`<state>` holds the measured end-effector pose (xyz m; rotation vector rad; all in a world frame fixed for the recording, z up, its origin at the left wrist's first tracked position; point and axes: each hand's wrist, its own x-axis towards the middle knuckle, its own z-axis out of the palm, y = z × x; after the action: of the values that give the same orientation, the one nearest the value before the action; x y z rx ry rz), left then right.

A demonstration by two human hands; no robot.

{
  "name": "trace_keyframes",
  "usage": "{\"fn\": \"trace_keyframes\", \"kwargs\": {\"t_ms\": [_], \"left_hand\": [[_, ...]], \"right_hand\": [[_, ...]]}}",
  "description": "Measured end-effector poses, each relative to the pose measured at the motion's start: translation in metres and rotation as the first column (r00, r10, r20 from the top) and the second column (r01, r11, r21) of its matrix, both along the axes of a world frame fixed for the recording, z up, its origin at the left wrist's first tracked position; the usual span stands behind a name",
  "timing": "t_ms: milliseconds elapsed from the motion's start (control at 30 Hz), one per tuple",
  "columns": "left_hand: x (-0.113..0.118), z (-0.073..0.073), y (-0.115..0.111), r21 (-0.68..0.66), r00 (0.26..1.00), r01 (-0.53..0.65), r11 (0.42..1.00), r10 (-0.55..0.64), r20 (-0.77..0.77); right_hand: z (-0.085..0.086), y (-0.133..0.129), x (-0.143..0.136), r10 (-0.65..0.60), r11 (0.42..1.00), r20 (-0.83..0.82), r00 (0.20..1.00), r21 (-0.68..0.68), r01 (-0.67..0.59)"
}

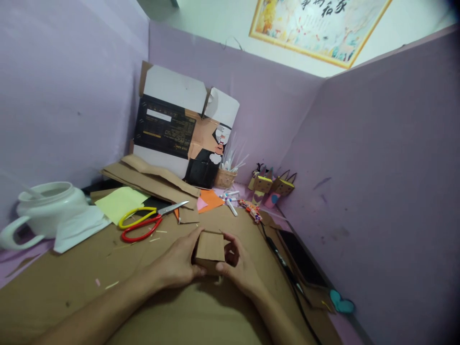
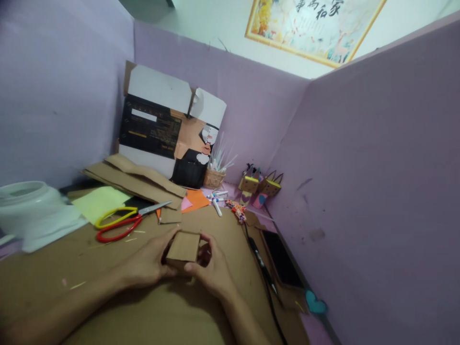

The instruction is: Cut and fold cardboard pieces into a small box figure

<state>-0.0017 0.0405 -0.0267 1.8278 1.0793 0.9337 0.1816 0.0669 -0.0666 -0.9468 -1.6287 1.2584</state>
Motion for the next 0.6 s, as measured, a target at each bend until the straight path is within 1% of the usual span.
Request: {"fn": "trace_keyframes", "kwargs": {"t_ms": [100,233,300,400,533,600], "left_hand": [[0.001,0.001,0.000,-0.002,1.000,0.023,1.000,-0.023,0.021],[-0.001,0.000,0.000,-0.013,1.000,0.008,1.000,-0.008,-0.026],[-0.004,0.000,0.000,-0.034,0.999,0.027,0.999,-0.028,-0.030],[-0.007,0.000,0.000,-0.083,0.995,0.094,0.992,-0.093,0.021],[-0.011,0.000,0.003,-0.098,0.976,0.196,0.976,-0.184,0.118],[-0.012,0.000,0.008,-0.139,0.966,0.220,0.966,-0.195,0.171]], "right_hand": [[0.001,0.000,0.001,0.024,1.000,-0.027,0.999,0.008,-0.024],[0.002,-0.001,0.002,0.052,0.999,0.004,0.999,-0.007,-0.052],[0.002,-0.002,0.002,0.048,0.999,0.014,0.999,-0.012,-0.048],[0.001,-0.001,0.002,0.028,1.000,0.024,0.999,0.001,-0.028],[0.001,0.003,0.005,0.004,1.000,0.010,1.000,0.001,-0.004],[0.003,0.006,0.005,-0.014,1.000,-0.031,0.999,-0.022,0.014]]}}
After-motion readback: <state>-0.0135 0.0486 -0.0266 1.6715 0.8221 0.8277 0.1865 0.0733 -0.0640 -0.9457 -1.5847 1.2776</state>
